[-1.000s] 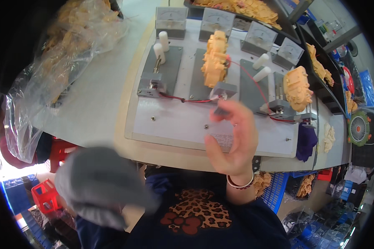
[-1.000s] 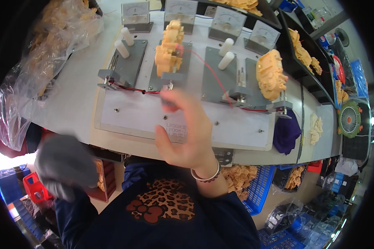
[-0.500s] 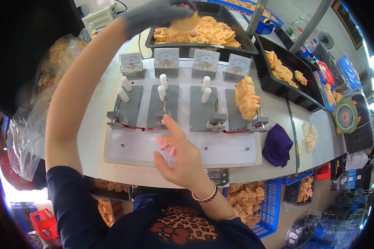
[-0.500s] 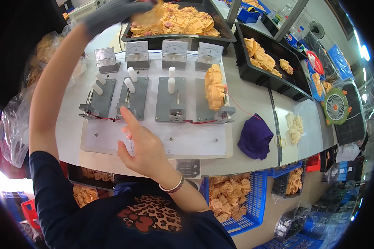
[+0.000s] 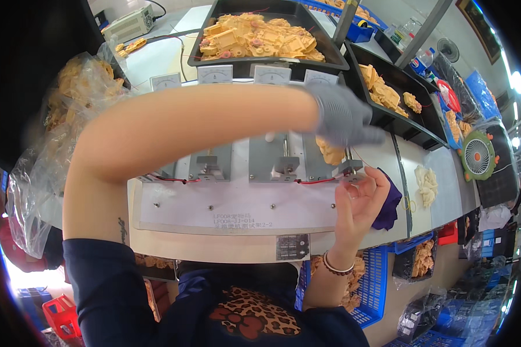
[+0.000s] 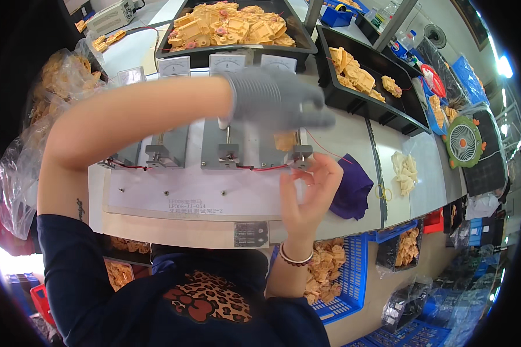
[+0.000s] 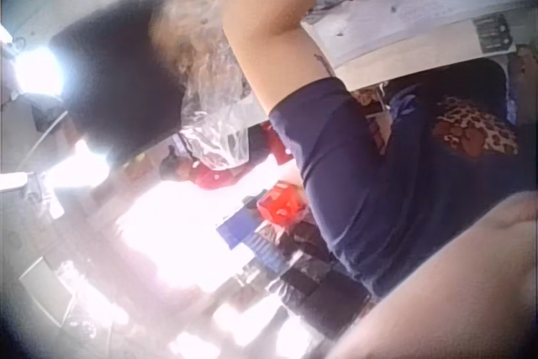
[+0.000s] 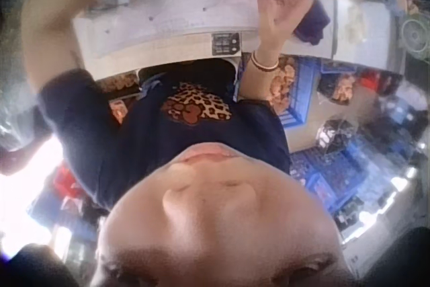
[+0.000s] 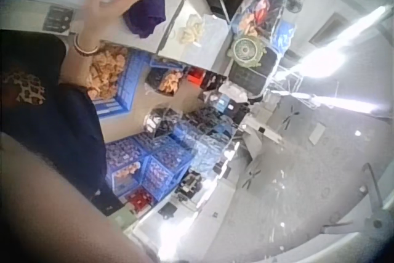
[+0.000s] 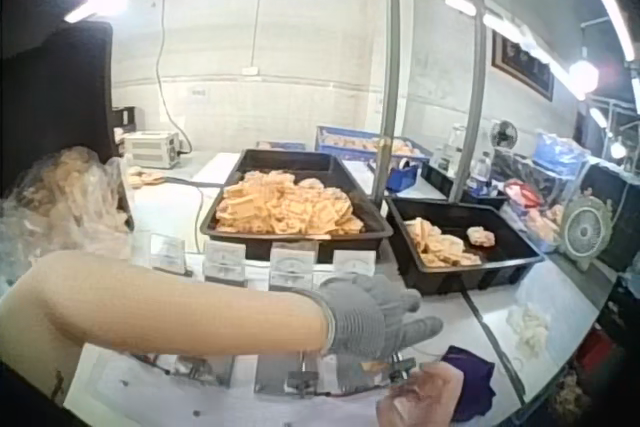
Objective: Testing yellow plastic toy components using an electronic testing jig with levers and meters.
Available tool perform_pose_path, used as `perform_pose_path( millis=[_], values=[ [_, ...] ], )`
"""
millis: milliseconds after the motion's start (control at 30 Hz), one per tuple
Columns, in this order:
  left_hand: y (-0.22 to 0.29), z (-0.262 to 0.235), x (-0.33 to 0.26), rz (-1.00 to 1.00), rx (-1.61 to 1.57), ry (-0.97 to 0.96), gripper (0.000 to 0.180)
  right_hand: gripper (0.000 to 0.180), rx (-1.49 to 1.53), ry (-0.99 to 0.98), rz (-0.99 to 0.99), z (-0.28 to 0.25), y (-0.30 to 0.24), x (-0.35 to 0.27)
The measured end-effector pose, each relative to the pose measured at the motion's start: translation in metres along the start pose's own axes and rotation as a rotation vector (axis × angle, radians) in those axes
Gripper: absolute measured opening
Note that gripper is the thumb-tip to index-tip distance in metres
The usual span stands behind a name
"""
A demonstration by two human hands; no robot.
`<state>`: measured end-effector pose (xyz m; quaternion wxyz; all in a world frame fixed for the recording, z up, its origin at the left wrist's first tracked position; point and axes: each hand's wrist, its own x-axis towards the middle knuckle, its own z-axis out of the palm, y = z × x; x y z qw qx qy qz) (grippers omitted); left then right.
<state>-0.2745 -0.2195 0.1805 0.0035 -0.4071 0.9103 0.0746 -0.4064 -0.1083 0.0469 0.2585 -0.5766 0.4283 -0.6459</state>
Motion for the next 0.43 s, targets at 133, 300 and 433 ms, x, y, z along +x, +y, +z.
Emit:
perform_pose_path(
  millis=[133, 300, 433],
  values=[
    [0.008, -0.005, 0.003, -0.033, 0.270, -0.166, 0.053, 0.041, 0.109, 0.022, -0.095, -0.003, 0.008, -0.005],
    [0.001, 0.002, -0.002, -0.139, 0.057, -0.297, 0.051, 0.033, 0.003, -0.043, -0.218, -0.009, 0.010, -0.003],
    [-0.007, 0.002, -0.004, -0.076, -0.018, -0.085, 0.056, 0.036, 0.000, -0.022, -0.193, -0.012, 0.015, -0.008]
  ],
)
